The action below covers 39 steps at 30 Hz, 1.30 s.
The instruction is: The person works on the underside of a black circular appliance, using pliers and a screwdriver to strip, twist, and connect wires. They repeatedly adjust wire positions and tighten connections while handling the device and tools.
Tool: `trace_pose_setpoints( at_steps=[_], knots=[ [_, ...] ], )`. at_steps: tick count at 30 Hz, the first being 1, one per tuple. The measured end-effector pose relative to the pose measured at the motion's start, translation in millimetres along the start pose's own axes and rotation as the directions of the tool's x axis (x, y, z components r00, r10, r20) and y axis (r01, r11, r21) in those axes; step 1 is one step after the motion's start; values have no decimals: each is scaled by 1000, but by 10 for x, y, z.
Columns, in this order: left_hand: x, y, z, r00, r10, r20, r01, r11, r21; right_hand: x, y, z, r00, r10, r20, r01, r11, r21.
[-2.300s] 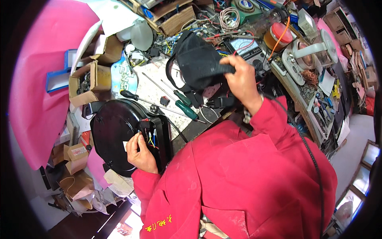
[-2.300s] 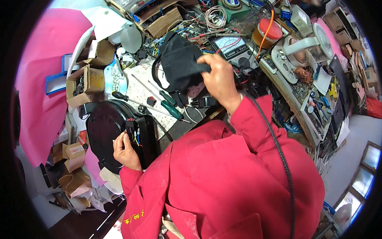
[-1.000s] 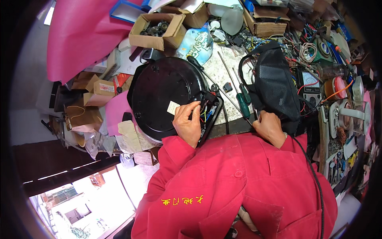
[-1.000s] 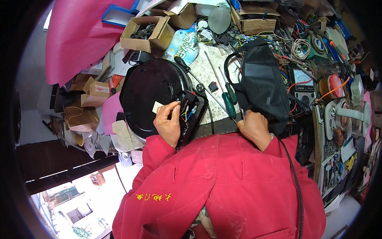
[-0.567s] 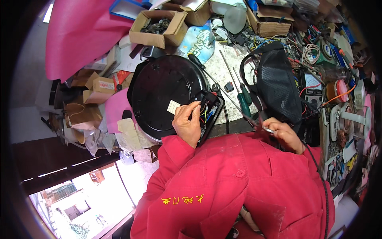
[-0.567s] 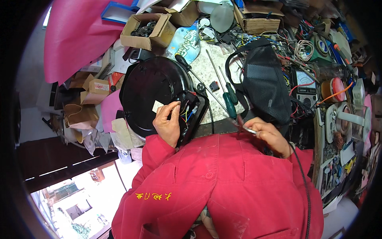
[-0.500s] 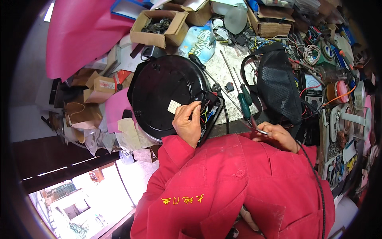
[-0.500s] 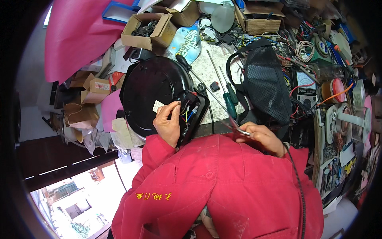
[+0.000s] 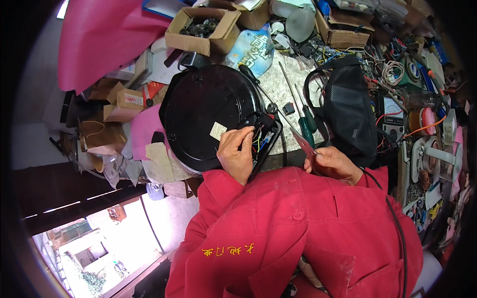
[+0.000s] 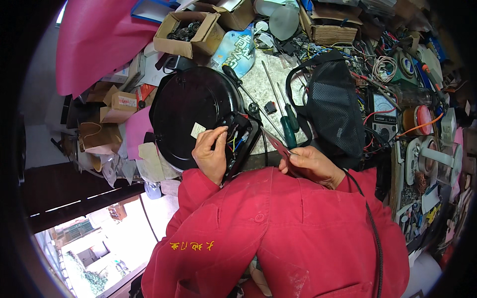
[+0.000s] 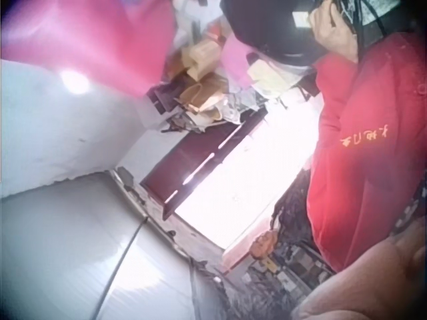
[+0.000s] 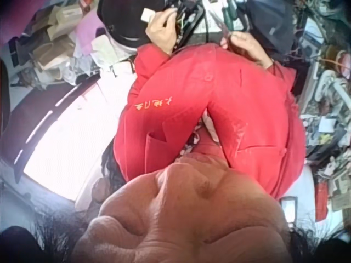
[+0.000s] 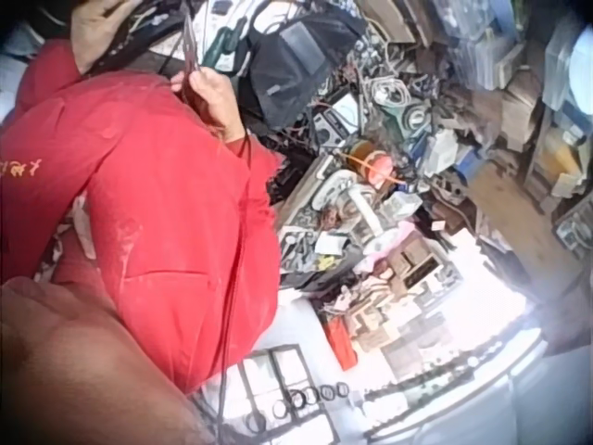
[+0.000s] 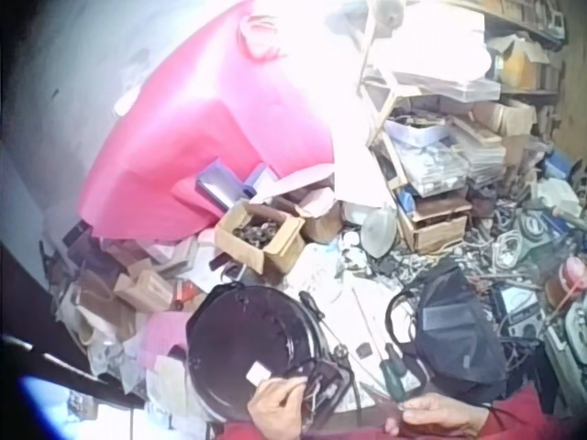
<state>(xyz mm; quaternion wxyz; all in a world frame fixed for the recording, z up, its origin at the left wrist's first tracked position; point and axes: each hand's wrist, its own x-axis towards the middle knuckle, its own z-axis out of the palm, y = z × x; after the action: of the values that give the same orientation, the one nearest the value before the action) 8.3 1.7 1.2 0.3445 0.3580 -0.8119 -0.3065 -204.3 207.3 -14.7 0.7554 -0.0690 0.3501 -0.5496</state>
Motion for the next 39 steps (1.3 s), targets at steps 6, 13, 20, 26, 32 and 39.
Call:
trace_pose_setpoints(
  at_steps=[6,13,20,26,32,39],
  knots=[
    [2,53,-10,1000,-22,11,22,1000,-9,177,-241,122,997,26,69,-8,969,-246],
    [13,36,-21,999,-3,50,3,1000,-4,386,-769,377,671,-506,542,276,-508,-816],
    [38,64,-37,996,3,93,-3,1000,-6,438,-919,407,620,-338,708,157,-830,-535],
    [25,40,-34,994,-18,106,22,999,-35,458,-926,380,627,-297,720,200,-832,-518],
    [14,16,-30,993,-40,113,46,998,-53,464,-896,355,636,-290,715,199,-833,-516],
    [3,1,-36,990,-73,121,83,993,-83,462,-868,359,646,-300,702,227,-802,-552]
  ],
)
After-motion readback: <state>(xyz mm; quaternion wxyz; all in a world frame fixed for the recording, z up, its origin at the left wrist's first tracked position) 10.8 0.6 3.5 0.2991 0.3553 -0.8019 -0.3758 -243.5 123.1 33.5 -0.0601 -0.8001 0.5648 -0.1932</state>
